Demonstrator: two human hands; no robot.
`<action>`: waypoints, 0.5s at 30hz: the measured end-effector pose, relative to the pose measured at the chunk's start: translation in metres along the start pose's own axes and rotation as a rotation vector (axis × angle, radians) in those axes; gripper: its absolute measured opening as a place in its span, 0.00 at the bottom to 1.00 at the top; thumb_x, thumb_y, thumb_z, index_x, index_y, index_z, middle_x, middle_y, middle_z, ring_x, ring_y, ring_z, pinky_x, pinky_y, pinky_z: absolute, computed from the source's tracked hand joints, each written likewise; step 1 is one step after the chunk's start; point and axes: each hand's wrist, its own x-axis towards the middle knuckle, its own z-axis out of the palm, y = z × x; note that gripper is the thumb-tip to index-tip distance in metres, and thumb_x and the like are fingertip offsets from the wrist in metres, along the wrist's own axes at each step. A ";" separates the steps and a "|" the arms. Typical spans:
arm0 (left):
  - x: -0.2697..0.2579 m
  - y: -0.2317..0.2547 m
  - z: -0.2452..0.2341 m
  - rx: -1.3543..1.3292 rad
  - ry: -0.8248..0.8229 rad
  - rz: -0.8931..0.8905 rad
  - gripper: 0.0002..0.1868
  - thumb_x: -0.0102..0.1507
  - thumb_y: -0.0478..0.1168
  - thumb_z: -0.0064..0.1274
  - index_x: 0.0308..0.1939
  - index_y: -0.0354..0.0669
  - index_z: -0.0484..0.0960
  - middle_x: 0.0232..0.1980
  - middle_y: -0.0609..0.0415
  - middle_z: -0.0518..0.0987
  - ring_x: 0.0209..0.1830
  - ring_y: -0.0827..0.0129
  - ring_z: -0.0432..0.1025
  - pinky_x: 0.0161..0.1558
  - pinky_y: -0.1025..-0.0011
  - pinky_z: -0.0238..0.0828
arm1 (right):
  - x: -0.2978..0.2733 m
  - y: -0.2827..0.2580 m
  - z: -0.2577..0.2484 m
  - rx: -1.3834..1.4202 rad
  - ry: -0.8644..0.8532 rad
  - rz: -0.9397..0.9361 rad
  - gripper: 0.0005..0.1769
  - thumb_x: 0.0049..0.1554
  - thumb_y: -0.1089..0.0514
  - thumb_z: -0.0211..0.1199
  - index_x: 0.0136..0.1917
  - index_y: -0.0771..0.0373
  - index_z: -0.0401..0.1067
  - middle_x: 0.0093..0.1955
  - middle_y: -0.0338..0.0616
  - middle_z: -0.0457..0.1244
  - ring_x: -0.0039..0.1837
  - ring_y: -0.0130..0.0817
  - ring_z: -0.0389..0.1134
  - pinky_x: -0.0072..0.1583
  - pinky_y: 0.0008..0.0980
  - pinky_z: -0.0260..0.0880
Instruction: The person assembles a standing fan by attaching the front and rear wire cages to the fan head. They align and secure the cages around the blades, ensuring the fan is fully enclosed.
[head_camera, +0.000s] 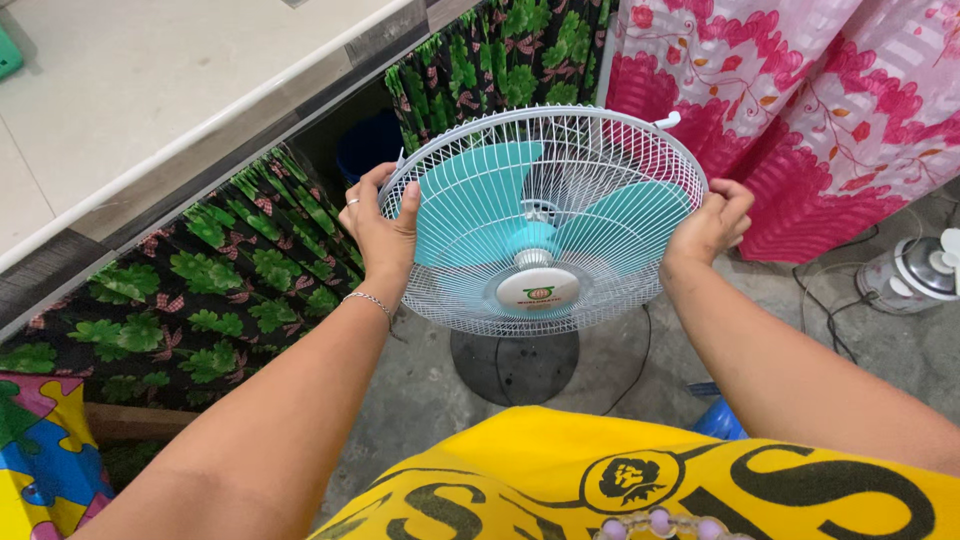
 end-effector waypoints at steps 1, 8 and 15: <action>0.000 0.000 0.001 -0.001 0.001 -0.005 0.31 0.62 0.69 0.54 0.59 0.55 0.80 0.62 0.51 0.71 0.65 0.52 0.57 0.68 0.51 0.55 | 0.000 -0.003 -0.001 -0.005 -0.020 0.019 0.13 0.62 0.51 0.52 0.57 0.53 0.70 0.64 0.47 0.58 0.69 0.44 0.54 0.72 0.45 0.49; 0.001 0.000 -0.003 0.016 0.014 -0.019 0.30 0.62 0.68 0.57 0.59 0.56 0.81 0.60 0.47 0.68 0.63 0.52 0.55 0.66 0.52 0.55 | 0.010 0.009 -0.010 0.638 -0.408 0.099 0.06 0.65 0.56 0.53 0.55 0.55 0.67 0.56 0.42 0.61 0.59 0.34 0.60 0.64 0.38 0.61; 0.006 0.012 -0.006 0.018 0.039 -0.018 0.28 0.60 0.64 0.62 0.54 0.53 0.81 0.59 0.49 0.68 0.61 0.53 0.55 0.64 0.52 0.57 | -0.008 0.007 0.003 0.148 -0.118 0.024 0.07 0.64 0.59 0.55 0.56 0.59 0.68 0.58 0.42 0.59 0.61 0.32 0.59 0.66 0.35 0.57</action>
